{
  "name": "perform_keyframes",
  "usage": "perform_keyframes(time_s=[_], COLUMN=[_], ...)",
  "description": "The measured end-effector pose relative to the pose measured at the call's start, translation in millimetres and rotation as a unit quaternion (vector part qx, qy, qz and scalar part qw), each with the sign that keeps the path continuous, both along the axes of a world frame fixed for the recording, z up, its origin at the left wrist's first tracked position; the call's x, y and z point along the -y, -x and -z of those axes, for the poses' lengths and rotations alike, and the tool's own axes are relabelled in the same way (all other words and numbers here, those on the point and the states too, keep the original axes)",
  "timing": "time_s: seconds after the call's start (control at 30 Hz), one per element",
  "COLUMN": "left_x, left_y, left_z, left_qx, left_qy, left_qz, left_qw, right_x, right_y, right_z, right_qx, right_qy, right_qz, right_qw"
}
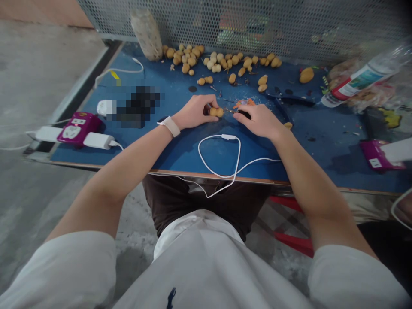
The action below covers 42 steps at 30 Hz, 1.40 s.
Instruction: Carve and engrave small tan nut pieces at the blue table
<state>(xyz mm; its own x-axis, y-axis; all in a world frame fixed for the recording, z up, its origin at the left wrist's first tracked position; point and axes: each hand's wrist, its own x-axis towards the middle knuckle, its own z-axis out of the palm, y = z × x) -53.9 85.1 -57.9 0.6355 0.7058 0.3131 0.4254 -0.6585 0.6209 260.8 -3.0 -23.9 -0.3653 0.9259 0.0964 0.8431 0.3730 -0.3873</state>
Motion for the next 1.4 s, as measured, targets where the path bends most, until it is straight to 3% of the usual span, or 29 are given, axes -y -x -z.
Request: perform_keyframes(time_s=[0.93, 1.4], left_x=[0.4, 0.3], left_y=[0.8, -1.6], left_z=[0.5, 0.9], left_qx=[0.013, 0.063], left_qy=[0.0, 0.023], left_qz=[0.006, 0.014], left_qw=[1.0, 0.998], right_x=[0.3, -0.2], right_y=[0.0, 0.7], right_z=[-0.8, 1.5], right_qx=[0.004, -0.015], right_qy=[0.001, -0.014], right_qz=[-0.003, -0.006], right_qw=[1.0, 1.0])
